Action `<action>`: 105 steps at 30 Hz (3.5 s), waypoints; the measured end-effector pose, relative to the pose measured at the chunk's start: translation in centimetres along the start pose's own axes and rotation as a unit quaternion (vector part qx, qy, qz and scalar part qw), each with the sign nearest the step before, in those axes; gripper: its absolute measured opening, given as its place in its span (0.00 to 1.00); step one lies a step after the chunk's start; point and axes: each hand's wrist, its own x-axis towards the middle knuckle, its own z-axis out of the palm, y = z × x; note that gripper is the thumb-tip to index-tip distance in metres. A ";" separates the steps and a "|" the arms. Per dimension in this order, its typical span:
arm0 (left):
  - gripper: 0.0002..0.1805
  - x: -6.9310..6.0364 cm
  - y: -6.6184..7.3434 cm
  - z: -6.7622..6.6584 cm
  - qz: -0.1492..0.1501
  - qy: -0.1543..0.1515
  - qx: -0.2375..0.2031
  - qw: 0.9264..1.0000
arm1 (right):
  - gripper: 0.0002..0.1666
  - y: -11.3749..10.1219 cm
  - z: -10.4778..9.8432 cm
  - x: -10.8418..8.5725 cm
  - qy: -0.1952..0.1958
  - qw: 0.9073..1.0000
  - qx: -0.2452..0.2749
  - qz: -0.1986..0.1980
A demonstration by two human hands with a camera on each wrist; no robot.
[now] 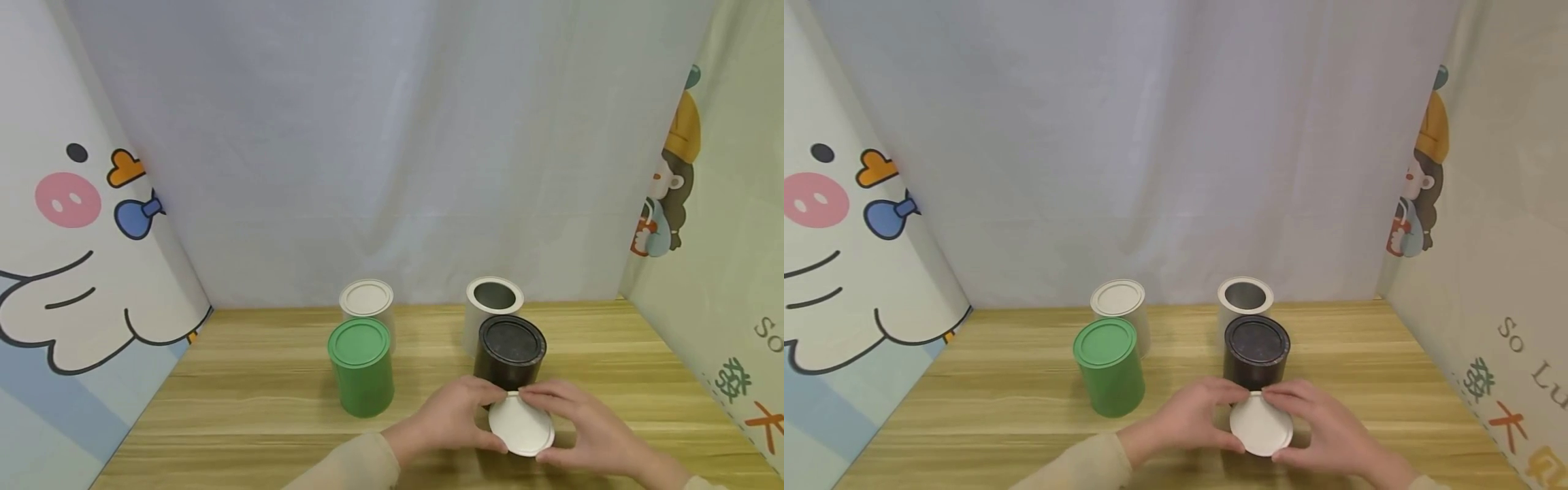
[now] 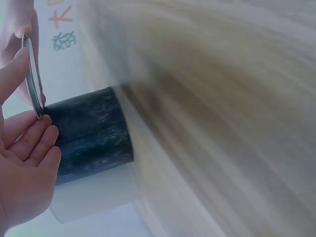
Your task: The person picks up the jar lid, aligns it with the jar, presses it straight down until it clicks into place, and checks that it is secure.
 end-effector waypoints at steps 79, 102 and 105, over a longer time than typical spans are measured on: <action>0.26 7.1 -3.2 -3.8 -0.161 0.258 -0.068 0.950 | 0.27 6.3 -3.6 8.7 0.065 0.980 0.030 0.185; 0.18 8.6 -5.6 -2.9 -0.215 0.226 0.016 0.950 | 0.25 9.6 -2.1 10.6 0.014 0.957 0.052 0.286; 0.15 8.8 -5.8 -3.0 -0.219 0.210 0.026 0.953 | 0.25 9.8 -1.9 10.7 0.010 0.957 0.048 0.286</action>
